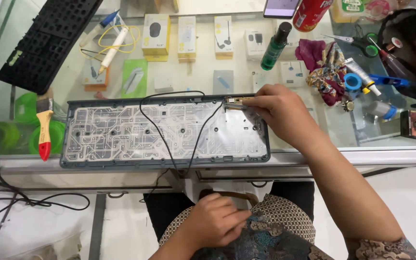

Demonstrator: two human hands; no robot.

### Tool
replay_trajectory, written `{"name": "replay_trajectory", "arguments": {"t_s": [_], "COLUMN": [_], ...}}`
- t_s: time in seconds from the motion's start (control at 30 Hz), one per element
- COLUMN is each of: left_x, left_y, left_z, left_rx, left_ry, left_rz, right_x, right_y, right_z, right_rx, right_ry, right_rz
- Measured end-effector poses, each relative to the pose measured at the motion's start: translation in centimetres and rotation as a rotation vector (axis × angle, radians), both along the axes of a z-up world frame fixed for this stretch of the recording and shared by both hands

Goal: Repairing a laptop keyboard by connecting the internal controller board and membrane.

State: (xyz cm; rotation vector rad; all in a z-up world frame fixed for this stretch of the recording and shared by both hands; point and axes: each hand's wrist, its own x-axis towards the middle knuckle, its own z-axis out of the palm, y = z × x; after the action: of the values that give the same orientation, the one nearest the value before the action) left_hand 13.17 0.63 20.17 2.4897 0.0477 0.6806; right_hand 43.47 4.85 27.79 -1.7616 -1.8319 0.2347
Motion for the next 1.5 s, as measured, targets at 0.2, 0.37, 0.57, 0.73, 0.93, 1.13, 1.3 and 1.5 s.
{"name": "replay_trajectory", "arguments": {"t_s": [0.2, 0.37, 0.57, 0.73, 0.93, 1.13, 1.3, 1.5], "left_x": [2.9, 4.4, 8.4, 9.5, 9.7, 9.8, 9.9, 9.6], "left_y": [1.1, 1.7, 3.9, 5.0, 5.4, 5.6, 5.7, 5.9], "left_z": [4.6, 7.2, 6.2, 6.5, 5.3, 5.3, 5.0, 4.6], "left_rx": [0.127, 0.187, 0.179, 0.216, 0.238, 0.263, 0.268, 0.273], "left_ry": [-0.137, -0.197, -0.079, -0.011, -0.028, -0.039, -0.025, -0.020], "left_rz": [-0.046, 0.115, 0.691, 0.812, 0.839, 0.837, 0.837, 0.834], "right_x": [0.8, 1.0, 0.7, -0.1, 0.0, -0.5, -1.0, -1.3], "right_y": [0.8, 0.9, -0.4, -0.3, -0.1, 0.2, 0.3, 0.3], "right_z": [-0.4, -1.1, -0.8, -0.3, -0.9, -1.1, -1.3, -1.8], "right_rx": [0.006, 0.061, 0.171, 0.178, 0.167, 0.191, 0.199, 0.187], "right_ry": [-0.053, -0.035, -0.200, -0.180, -0.158, -0.158, -0.157, -0.147], "right_rz": [0.096, 0.103, -0.005, 0.031, 0.024, -0.022, -0.036, -0.077]}}
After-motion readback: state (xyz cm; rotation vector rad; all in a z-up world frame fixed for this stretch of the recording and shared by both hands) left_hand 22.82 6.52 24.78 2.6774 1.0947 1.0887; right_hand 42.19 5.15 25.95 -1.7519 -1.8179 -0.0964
